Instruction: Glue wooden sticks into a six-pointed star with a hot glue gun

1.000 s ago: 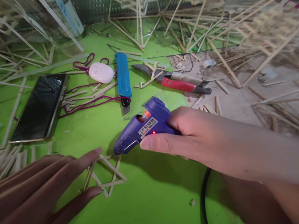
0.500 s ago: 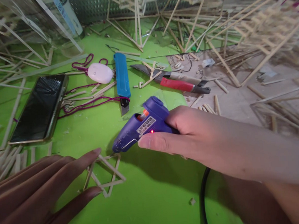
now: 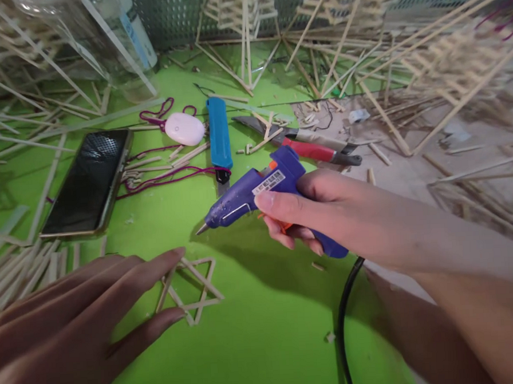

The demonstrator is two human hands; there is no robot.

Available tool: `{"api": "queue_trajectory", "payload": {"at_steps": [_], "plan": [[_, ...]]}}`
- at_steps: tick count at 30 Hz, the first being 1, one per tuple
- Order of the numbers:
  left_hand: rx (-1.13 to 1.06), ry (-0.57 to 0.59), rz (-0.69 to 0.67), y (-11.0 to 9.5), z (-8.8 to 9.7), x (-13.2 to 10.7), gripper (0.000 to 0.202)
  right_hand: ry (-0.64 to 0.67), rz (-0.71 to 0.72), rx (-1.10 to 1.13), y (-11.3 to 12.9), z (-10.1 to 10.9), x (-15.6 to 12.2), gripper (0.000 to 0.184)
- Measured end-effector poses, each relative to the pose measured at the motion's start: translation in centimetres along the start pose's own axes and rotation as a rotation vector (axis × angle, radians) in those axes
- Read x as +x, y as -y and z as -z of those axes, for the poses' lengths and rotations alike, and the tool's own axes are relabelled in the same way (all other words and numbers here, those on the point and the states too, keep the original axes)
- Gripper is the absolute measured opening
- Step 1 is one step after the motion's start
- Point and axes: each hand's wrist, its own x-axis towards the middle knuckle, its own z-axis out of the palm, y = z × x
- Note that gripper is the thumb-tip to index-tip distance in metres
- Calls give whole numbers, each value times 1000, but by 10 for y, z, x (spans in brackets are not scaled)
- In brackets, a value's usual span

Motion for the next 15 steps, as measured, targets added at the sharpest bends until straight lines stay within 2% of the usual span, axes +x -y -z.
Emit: {"api": "queue_trajectory", "payload": {"at_steps": [1,3,5,9,12,15], "plan": [[31,32,7,-2,15,23,47,-14,-2,-1,-1,0,0,52],[52,-12,-22,-8,35,57,43,-13,-11,-8,-2,-2,-1,53],[49,-19,-28,-13,43,72,39,23,-18,-20,-1,-6,-2,53],[16,23,14,-19,43,72,33,87,4,-48,4,-16,-1,53],[20,83,58,-22,46,71,34,95,17,-57,7,-21,0,52],[38,88,79,-24,49,74,31,91,23,-75,7,-23,0,49]]}}
